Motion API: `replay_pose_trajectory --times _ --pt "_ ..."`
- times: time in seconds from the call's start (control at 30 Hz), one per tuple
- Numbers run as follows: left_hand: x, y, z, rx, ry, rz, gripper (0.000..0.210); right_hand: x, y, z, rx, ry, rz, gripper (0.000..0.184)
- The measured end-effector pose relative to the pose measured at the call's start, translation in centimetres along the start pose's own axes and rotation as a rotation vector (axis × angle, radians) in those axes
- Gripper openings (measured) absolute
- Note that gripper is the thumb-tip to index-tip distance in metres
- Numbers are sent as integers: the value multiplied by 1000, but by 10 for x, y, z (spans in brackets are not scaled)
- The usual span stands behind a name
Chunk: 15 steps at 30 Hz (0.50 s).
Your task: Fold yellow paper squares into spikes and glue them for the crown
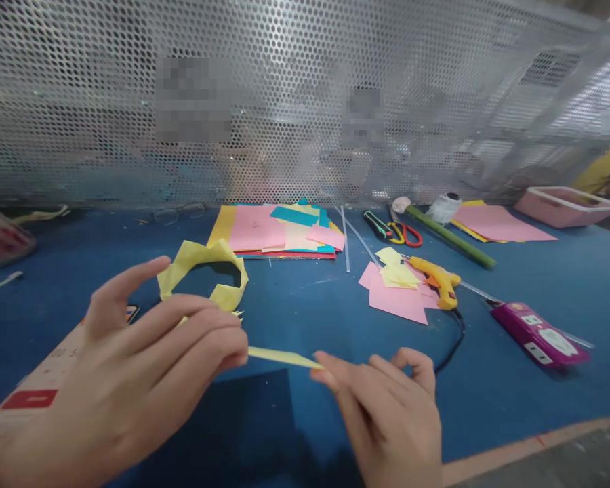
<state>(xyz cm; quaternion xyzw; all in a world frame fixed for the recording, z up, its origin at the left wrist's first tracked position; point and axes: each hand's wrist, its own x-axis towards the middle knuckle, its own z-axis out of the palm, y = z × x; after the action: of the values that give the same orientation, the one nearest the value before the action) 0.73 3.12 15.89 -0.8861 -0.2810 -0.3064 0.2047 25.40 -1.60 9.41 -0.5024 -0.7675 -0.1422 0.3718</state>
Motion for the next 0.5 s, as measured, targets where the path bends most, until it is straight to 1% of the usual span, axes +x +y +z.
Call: replay_pose_trajectory --times 0.03,0.1,0.13,0.17,0.2,0.23,0.3,0.33,0.37,0.4,0.47,0.5 --pt "1 -7 -4 9 2 -35 18 -5 10 0 -50 50 76 15" --pt "2 -17 -10 77 64 -104 11 -14 25 0 -146 155 251 19" --pt "3 -20 -12 93 102 -152 13 -17 28 -1 -173 207 304 19" --pt "3 -19 -12 87 118 -118 11 -18 27 -1 -151 223 357 17" --pt "3 -17 -10 45 104 -123 9 -17 24 -2 -113 285 370 16" --pt "3 -12 -7 15 83 -104 9 -15 17 -2 -52 264 366 20" --pt "1 4 0 -103 19 -47 14 -9 0 -3 -37 252 207 35" --pt "0 12 4 -138 15 -34 17 -5 -8 -4 -33 230 145 42" --pt "-3 21 6 -146 16 -13 17 -2 -15 -5 -22 207 89 41" --pt "-5 29 7 -167 9 2 18 0 -20 -6 7 175 52 35" --pt "-8 42 6 -191 43 5 29 1 -25 -9 91 119 -15 22" --pt "-9 46 4 -197 23 -16 33 0 -26 -11 126 104 -27 20"
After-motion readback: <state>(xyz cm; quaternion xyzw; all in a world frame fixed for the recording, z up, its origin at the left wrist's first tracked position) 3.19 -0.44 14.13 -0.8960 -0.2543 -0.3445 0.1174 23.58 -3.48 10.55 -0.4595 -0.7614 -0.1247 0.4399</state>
